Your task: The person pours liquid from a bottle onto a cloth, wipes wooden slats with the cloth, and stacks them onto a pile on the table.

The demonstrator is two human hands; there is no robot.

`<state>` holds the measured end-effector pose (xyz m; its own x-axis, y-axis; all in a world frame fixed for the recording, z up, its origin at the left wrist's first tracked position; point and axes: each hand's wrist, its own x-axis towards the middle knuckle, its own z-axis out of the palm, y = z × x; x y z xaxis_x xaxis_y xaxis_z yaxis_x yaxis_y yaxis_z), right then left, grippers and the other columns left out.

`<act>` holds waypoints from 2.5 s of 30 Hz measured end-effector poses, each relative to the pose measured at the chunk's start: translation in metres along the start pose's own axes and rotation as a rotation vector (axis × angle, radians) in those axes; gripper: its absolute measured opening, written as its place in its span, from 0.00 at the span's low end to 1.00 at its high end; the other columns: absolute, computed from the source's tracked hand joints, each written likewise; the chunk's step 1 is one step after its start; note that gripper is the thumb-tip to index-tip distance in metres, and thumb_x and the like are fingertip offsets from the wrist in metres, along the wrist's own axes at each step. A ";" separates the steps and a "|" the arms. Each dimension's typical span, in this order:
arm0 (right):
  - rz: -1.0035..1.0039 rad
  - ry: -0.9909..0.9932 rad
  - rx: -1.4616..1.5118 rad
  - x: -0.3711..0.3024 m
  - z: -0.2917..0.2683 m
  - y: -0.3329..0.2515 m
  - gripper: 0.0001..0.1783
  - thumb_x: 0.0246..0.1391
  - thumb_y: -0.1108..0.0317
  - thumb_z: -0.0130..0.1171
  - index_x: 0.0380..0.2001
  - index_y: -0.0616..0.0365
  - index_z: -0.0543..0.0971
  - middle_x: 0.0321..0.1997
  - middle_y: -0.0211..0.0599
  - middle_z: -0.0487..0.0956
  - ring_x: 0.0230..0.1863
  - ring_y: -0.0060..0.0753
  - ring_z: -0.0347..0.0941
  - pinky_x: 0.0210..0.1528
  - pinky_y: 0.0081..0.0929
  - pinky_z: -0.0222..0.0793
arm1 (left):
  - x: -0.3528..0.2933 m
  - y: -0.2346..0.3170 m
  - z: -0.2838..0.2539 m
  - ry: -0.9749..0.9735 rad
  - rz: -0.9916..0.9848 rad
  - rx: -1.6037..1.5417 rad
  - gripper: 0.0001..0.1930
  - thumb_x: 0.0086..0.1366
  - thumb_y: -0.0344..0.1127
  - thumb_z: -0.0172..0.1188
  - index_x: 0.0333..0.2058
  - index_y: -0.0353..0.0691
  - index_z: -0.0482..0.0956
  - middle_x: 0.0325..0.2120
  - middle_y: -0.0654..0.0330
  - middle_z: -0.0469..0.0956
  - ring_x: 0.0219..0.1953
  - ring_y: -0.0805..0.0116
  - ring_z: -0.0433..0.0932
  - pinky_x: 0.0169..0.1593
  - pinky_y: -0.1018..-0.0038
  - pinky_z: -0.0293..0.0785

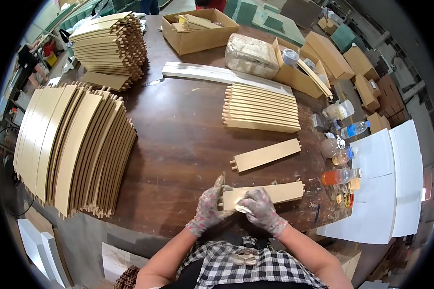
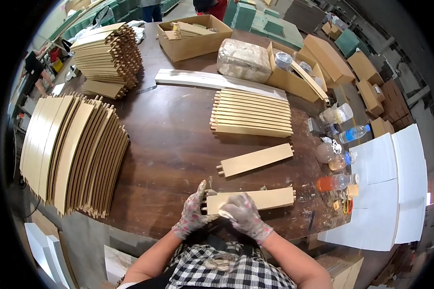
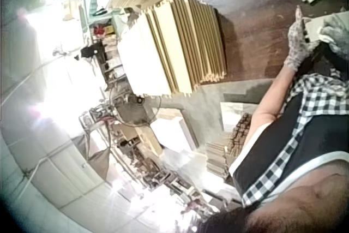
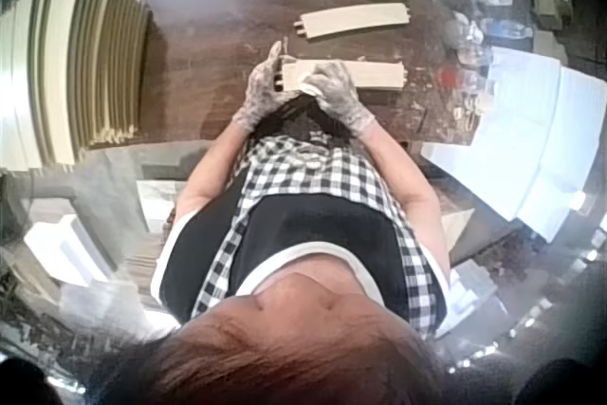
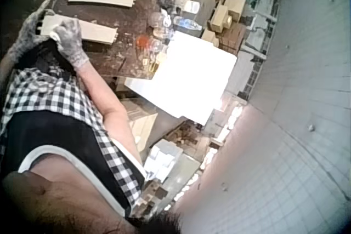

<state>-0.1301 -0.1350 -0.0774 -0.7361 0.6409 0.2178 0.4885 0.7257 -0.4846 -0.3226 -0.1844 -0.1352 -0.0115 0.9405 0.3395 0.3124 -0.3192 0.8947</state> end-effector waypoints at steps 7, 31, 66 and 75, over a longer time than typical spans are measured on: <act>-0.018 -0.028 0.014 0.004 0.013 -0.005 0.16 0.37 0.73 0.63 0.35 0.49 0.80 0.38 0.35 0.74 0.42 0.45 0.68 0.48 0.40 0.66 | -0.001 -0.004 0.003 0.019 0.024 -0.005 0.50 0.46 0.39 0.71 0.65 0.32 0.54 0.41 0.51 0.79 0.41 0.52 0.80 0.44 0.63 0.76; -0.131 -0.096 0.017 0.020 0.002 -0.024 0.13 0.39 0.73 0.61 0.34 0.53 0.79 0.38 0.35 0.74 0.40 0.46 0.68 0.44 0.42 0.68 | -0.004 -0.013 0.012 0.043 0.060 0.083 0.50 0.46 0.42 0.70 0.65 0.30 0.54 0.43 0.54 0.79 0.47 0.55 0.77 0.52 0.63 0.71; 0.401 0.524 -0.436 -0.088 -0.024 0.077 0.14 0.41 0.66 0.59 0.35 0.49 0.76 0.39 0.40 0.72 0.46 0.48 0.67 0.48 0.44 0.63 | 0.021 0.032 0.015 -0.475 0.244 0.812 0.39 0.50 0.52 0.67 0.58 0.41 0.66 0.58 0.55 0.67 0.63 0.48 0.60 0.64 0.51 0.54; 0.646 1.050 0.182 -0.203 -0.163 0.123 0.16 0.45 0.65 0.56 0.38 0.60 0.75 0.40 0.34 0.76 0.42 0.31 0.74 0.47 0.30 0.71 | 0.076 0.108 0.069 -0.419 0.206 0.527 0.35 0.52 0.46 0.68 0.57 0.39 0.68 0.55 0.47 0.68 0.61 0.45 0.63 0.62 0.51 0.58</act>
<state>0.1558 -0.1349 -0.0433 0.3859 0.8181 0.4264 0.4873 0.2117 -0.8472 -0.2241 -0.1393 -0.0327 0.4316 0.8662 0.2519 0.6884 -0.4967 0.5286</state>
